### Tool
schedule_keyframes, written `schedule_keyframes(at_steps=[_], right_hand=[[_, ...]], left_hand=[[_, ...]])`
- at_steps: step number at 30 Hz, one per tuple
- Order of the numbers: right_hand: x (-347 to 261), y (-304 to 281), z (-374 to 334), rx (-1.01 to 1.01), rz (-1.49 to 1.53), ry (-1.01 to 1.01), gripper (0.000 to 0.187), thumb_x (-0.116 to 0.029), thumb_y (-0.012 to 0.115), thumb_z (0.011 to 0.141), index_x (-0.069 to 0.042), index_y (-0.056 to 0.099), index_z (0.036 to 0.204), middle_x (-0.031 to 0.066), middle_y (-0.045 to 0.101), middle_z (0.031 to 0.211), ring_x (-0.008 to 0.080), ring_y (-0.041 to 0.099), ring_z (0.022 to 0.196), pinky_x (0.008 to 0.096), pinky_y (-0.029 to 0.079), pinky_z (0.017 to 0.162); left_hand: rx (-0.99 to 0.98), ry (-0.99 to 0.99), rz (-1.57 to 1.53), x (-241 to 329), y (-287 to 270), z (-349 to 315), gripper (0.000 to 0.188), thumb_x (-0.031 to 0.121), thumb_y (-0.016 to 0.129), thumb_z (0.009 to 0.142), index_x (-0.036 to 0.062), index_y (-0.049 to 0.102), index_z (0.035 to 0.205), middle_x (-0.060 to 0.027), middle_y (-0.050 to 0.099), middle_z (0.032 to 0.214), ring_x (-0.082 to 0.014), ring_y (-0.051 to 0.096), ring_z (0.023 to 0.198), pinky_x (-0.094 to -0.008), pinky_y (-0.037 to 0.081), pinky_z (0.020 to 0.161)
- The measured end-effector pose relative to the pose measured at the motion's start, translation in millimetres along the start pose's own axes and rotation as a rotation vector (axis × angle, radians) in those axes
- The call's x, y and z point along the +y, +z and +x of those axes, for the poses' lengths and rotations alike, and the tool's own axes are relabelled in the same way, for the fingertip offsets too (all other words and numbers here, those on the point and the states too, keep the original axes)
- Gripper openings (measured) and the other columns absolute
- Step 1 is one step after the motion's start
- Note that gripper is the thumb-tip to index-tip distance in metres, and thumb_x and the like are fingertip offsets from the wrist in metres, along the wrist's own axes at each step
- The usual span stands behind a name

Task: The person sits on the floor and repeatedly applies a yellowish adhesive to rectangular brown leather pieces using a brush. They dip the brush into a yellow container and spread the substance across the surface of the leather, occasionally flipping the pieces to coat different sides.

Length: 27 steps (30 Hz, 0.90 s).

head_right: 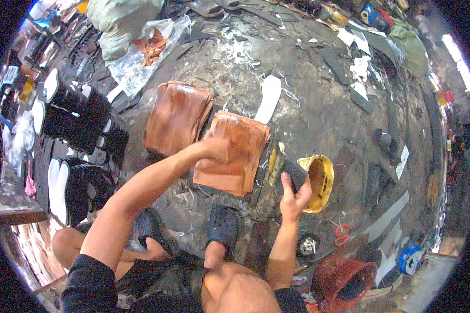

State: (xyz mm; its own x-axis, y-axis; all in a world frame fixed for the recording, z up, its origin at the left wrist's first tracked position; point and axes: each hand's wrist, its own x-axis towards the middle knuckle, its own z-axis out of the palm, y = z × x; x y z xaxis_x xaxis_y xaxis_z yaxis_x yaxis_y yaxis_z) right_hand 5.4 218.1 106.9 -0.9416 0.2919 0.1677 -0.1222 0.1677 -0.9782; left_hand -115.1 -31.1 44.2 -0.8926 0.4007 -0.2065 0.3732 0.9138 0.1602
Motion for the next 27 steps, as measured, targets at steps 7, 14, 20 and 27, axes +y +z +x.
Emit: schedule_keyframes(at_steps=[7,14,20,27], right_hand=[[6.5,12.0,3.7,0.161,0.082,-0.051,0.030,-0.006,0.071,0.089,0.003,0.063,0.117,0.0075,0.068,0.109,0.0179,0.062,0.099,0.0316,0.047,0.092],[-2.3,12.0,2.6,0.158,0.059,0.012,0.034,-0.007,0.070,0.090,0.003,0.060,0.121,0.0088,0.067,0.114,0.0193,0.061,0.102,0.0331,0.046,0.094],[-2.2,26.1,-2.8,0.084,0.024,-0.037,0.030,-0.010,0.071,0.091,0.003,0.062,0.117,0.0087,0.067,0.113,0.0187,0.061,0.099,0.0315,0.047,0.091],[13.6,11.6,5.1,0.158,-0.038,-0.066,0.029,-0.007,0.070,0.091,0.004,0.062,0.117,0.0093,0.067,0.112,0.0181,0.061,0.098,0.0312,0.048,0.089]], left_hand=[[0.815,-0.198,-0.200,-82.9,-177.7,-8.2,0.018,0.020,0.058,0.091,0.0128,0.069,0.103,-0.0156,0.069,0.096,-0.0348,0.059,0.105,-0.0478,0.037,0.096],[1.021,-0.129,0.153,-104.3,-167.8,-55.9,0.015,0.016,0.063,0.090,0.0133,0.065,0.104,-0.0060,0.070,0.100,-0.0277,0.058,0.104,-0.0480,0.034,0.096],[0.873,-0.382,0.270,-178.7,-198.4,-33.4,0.015,0.021,0.061,0.092,0.0130,0.065,0.104,-0.0058,0.070,0.104,-0.0281,0.057,0.107,-0.0479,0.033,0.096],[0.653,-0.287,0.346,-108.9,-77.9,-116.0,0.023,0.020,0.063,0.083,0.0114,0.064,0.104,-0.0140,0.067,0.109,-0.0329,0.055,0.117,-0.0577,0.032,0.101]])
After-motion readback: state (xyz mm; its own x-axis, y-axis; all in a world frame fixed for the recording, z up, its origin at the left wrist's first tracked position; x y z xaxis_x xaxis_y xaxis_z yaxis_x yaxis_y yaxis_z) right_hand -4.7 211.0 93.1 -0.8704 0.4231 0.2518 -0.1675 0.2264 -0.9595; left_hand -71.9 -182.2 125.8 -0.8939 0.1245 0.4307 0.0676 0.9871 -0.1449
